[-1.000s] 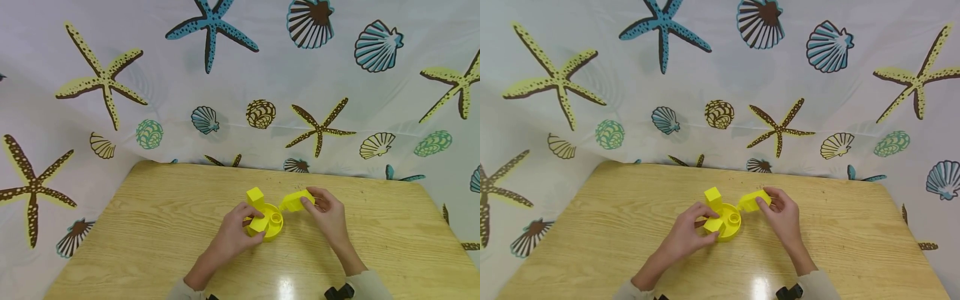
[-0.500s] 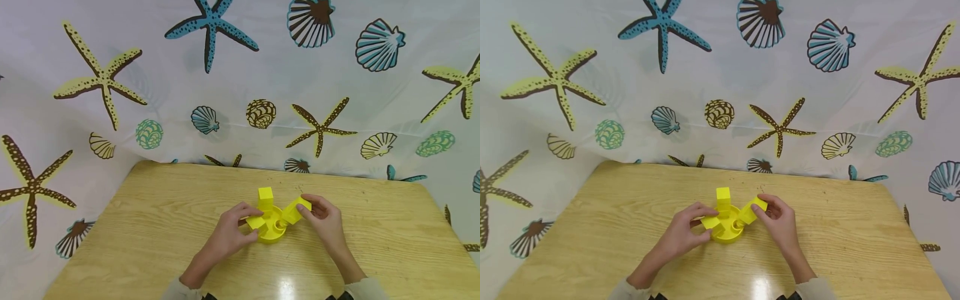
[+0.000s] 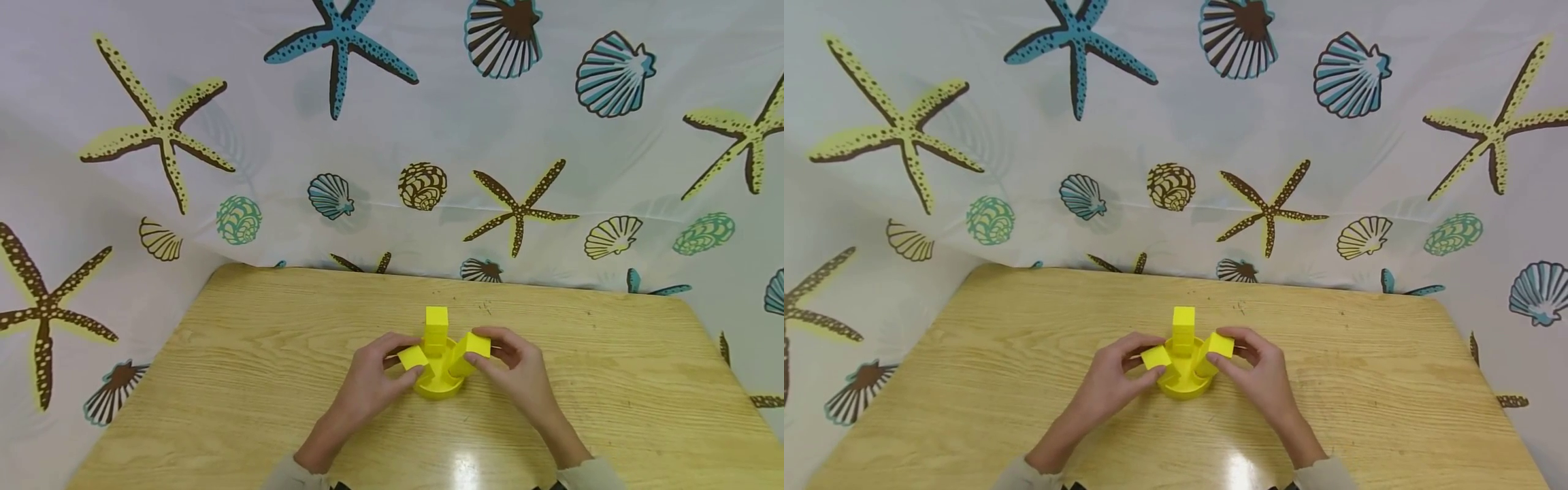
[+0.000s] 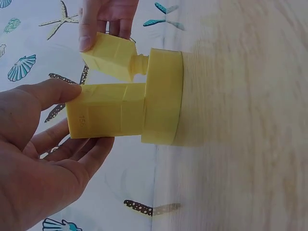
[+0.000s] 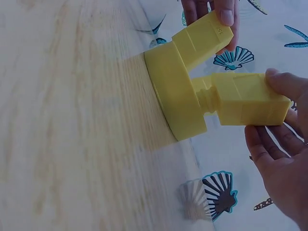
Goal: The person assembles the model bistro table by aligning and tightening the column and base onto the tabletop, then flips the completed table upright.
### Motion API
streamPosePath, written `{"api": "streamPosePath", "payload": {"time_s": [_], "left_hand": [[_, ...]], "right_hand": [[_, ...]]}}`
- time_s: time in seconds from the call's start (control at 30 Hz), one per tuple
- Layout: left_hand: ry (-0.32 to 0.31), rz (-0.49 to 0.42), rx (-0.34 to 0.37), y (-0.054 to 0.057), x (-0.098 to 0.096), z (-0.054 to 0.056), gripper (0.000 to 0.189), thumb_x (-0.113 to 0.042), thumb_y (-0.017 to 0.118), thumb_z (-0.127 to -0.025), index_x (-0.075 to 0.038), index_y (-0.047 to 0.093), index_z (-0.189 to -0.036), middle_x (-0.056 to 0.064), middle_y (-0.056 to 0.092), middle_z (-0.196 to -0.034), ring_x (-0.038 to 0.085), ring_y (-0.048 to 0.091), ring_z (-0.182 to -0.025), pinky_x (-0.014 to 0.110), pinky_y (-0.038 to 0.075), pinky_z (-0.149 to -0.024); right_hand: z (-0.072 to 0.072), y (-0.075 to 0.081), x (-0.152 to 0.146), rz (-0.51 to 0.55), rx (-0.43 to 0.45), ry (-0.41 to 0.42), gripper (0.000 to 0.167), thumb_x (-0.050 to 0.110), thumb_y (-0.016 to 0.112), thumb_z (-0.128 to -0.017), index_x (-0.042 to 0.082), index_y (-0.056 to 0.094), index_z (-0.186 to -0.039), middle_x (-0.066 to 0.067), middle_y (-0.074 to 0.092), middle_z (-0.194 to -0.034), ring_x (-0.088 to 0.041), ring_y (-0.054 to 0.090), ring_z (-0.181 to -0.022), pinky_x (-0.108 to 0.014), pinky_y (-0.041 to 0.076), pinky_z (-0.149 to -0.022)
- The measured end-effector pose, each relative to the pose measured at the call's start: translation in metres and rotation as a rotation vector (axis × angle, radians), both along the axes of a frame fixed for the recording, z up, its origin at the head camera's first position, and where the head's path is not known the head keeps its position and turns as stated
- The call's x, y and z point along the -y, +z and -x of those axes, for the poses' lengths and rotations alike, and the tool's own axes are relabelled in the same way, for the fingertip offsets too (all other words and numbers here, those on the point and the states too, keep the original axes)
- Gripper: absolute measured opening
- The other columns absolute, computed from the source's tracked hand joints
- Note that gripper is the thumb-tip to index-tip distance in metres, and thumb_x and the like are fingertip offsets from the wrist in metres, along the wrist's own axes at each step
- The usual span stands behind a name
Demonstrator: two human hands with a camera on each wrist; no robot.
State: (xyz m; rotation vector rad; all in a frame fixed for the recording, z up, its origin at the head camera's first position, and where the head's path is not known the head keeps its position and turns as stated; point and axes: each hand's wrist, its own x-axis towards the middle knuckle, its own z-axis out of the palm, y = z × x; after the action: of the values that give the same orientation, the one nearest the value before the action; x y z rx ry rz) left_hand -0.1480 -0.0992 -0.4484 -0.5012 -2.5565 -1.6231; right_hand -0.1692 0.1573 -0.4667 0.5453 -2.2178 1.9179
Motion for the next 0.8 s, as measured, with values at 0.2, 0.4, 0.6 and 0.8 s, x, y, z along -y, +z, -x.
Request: {"api": "streamPosePath", "payload": {"time_s": [0.2,0.4,0.6,0.8], "left_hand": [[-0.002,-0.007,0.007,0.001,0.002,0.001,0.036,-0.001,0.078,-0.090,-0.006,0.070,-0.125,0.008,0.067,-0.123,0.026,0.064,-0.118,0.033,0.057,-0.096],[-0.007,-0.026,0.010,0.000,0.003,0.002,0.034,-0.003,0.078,-0.090,-0.007,0.071,-0.123,0.008,0.068,-0.123,0.026,0.064,-0.118,0.033,0.057,-0.096],[-0.022,-0.064,0.038,-0.001,0.005,0.002,0.032,-0.005,0.078,-0.091,-0.002,0.071,-0.122,0.010,0.068,-0.123,0.028,0.064,-0.119,0.035,0.057,-0.097],[-0.026,-0.086,0.051,0.000,0.006,0.002,0.032,-0.007,0.079,-0.091,-0.002,0.071,-0.122,0.009,0.068,-0.123,0.029,0.064,-0.120,0.036,0.057,-0.097]], "right_hand": [[-0.001,0.001,0.001,-0.075,-0.026,0.091,0.036,0.004,0.080,-0.089,0.001,0.070,-0.123,-0.014,0.068,-0.126,-0.027,0.065,-0.115,-0.030,0.057,-0.097],[-0.001,0.004,-0.006,-0.130,0.005,0.168,0.036,0.005,0.073,-0.095,0.001,0.067,-0.130,-0.015,0.065,-0.132,-0.032,0.063,-0.121,-0.031,0.055,-0.100],[0.000,0.007,-0.009,-0.133,0.063,0.201,0.038,0.009,0.077,-0.093,0.009,0.068,-0.130,-0.017,0.064,-0.132,-0.033,0.063,-0.116,-0.036,0.057,-0.097],[0.001,0.006,-0.009,-0.142,0.089,0.205,0.043,0.012,0.082,-0.089,0.014,0.069,-0.129,-0.017,0.063,-0.131,-0.035,0.060,-0.116,-0.035,0.057,-0.097]]}}
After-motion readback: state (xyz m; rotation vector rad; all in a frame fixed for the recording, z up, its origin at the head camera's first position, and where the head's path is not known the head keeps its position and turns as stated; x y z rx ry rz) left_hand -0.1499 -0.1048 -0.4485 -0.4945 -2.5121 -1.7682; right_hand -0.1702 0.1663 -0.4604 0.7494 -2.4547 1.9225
